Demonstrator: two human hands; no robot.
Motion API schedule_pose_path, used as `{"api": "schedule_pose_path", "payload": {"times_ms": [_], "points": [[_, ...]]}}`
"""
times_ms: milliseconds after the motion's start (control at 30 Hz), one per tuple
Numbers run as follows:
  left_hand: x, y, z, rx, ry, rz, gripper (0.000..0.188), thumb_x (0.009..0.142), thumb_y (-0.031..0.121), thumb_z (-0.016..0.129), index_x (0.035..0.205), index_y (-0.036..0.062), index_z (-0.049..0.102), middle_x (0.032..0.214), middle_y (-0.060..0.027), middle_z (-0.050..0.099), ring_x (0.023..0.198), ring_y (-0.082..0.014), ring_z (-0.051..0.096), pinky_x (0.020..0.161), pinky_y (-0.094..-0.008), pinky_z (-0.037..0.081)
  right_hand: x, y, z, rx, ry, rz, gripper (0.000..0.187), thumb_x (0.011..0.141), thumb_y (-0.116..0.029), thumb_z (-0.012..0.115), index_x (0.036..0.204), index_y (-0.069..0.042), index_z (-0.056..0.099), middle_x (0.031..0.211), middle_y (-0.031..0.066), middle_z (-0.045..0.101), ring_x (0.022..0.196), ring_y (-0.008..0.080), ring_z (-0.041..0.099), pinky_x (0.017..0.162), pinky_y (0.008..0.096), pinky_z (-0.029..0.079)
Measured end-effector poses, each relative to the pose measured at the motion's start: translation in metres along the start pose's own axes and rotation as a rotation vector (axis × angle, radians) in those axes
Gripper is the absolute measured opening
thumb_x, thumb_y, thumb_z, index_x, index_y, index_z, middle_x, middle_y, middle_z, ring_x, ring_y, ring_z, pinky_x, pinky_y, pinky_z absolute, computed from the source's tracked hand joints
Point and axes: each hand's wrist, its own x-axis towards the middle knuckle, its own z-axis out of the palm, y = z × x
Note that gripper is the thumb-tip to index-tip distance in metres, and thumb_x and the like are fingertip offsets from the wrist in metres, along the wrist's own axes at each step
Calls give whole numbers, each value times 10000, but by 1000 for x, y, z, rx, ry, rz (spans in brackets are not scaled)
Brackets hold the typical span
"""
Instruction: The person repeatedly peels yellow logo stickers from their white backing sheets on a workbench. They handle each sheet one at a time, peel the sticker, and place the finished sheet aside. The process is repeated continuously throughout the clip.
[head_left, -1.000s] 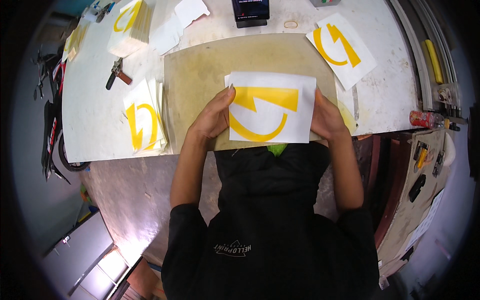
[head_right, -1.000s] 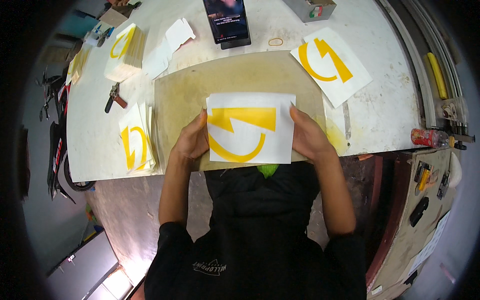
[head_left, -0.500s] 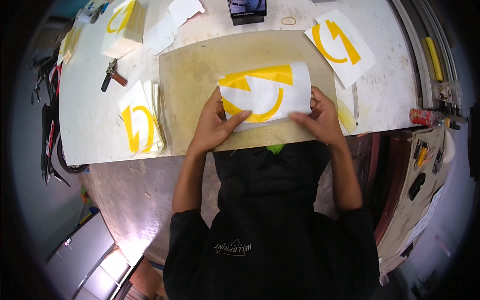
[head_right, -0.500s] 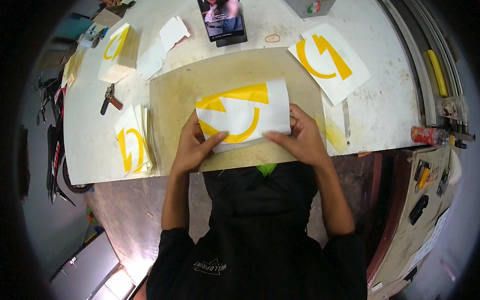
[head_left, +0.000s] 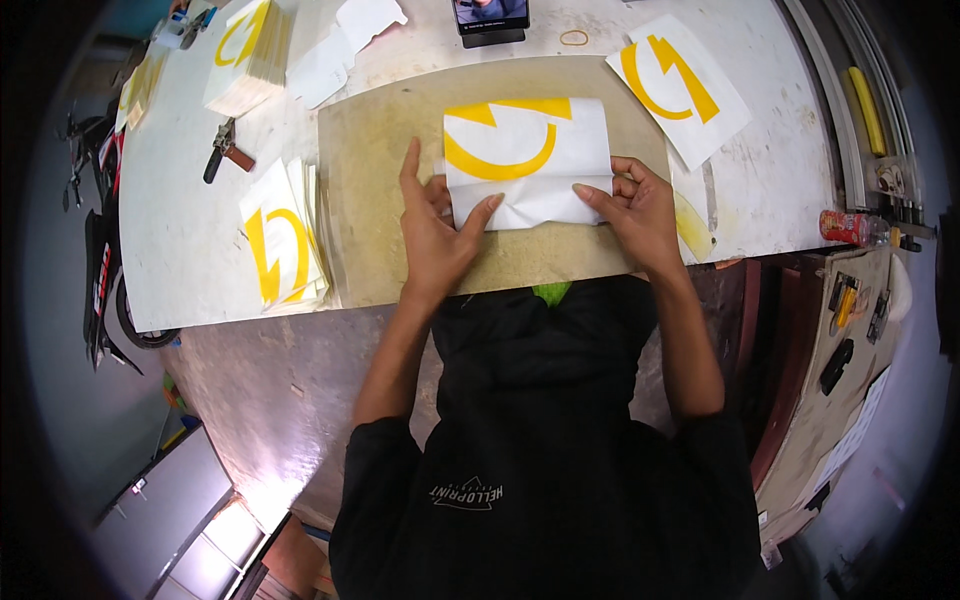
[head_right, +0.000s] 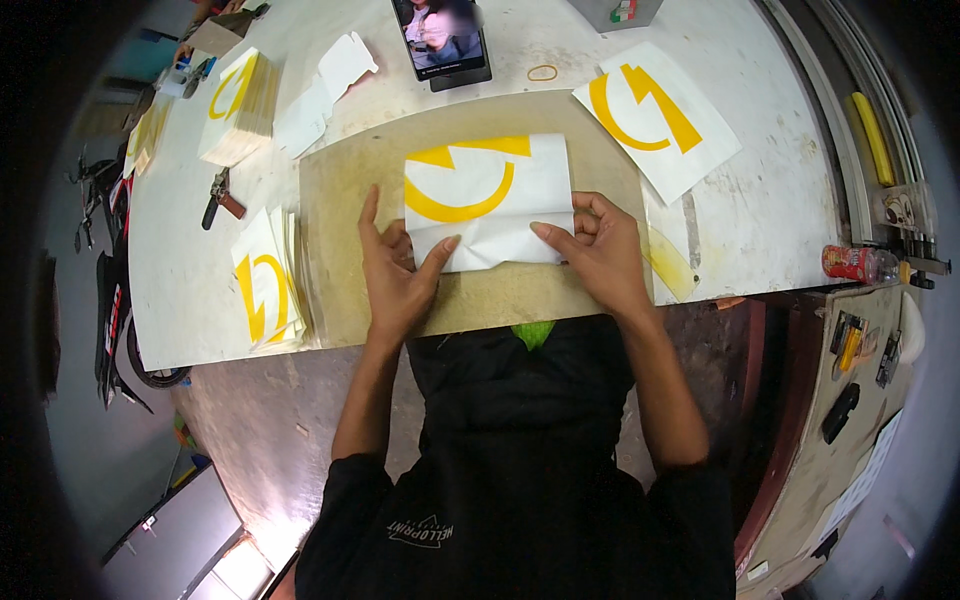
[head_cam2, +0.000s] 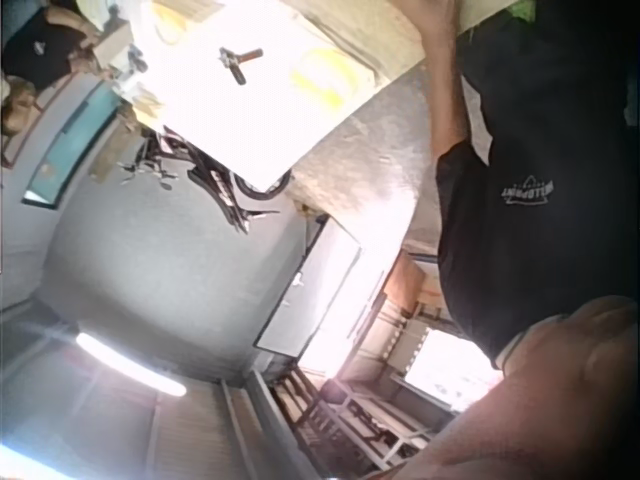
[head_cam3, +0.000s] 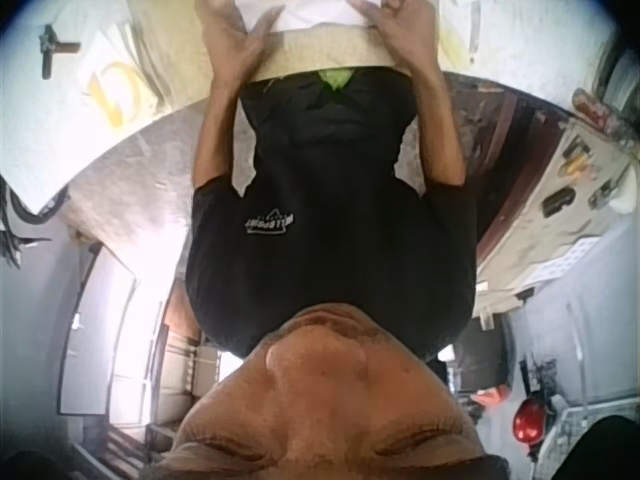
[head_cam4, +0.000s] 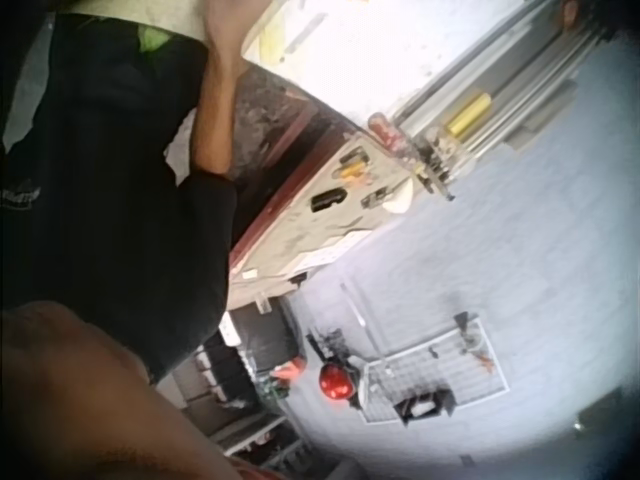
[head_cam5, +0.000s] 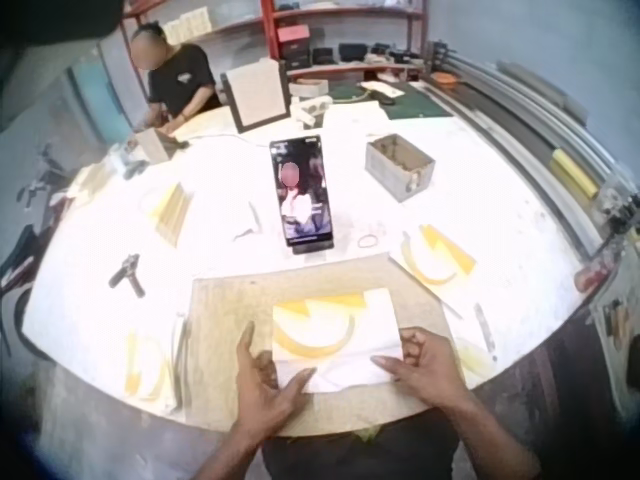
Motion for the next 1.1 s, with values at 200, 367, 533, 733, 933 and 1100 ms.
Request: {"api": "schedule_pose_path", "payload": {"times_ms": [200,367,533,733,933,1100], "points": [[-15,-10,10,198,182,389,1028,847,-116,779,1636,66,147,1339,-200,602,1231,-253,608,954,-336,557,0,-4,-3,124,-6,-39,400,906,-3,799,1248,73,607,1028,119,771,888,89,712,774,208,549],[-14,1,-4,-274,62,79,1052,842,-109,788,1642,66,128,1297,-194,676,1169,-258,678,1004,-359,559,-2,20,-38,66,-246,-171,272,893,13,805,1138,34,687,1067,106,768,933,122,707,836,264,552],[-19,0,-24,-183,-192,37,1117,850,-112,781,1665,105,50,1209,-204,745,1143,-254,720,1022,-387,562,-13,1,-34,-182,-431,-575,335,890,-52,820,1191,40,704,1099,145,770,992,208,719,897,335,552],[-18,0,-24,-213,-268,92,1170,850,-92,795,1674,101,-13,1236,-229,729,1153,-272,717,1035,-404,552,-22,1,-20,-487,-383,-481,330,914,-113,807,1201,18,711,1107,208,757,1027,310,733,908,377,558],[-18,-8,-19,183,-265,264,1131,869,-46,799,1666,50,2,1222,-242,719,1135,-294,722,1001,-394,553,-20,15,-28,-390,-256,-345,346,896,-128,829,1193,6,714,1103,197,757,1008,288,741,906,366,556],[-8,-12,0,181,-171,228,1081,886,-50,784,1664,43,40,1347,-253,633,1103,-252,713,912,-375,579,-15,26,-16,-332,111,-312,419,874,-157,854,1175,76,680,1027,239,764,896,228,751,833,333,556]]}}
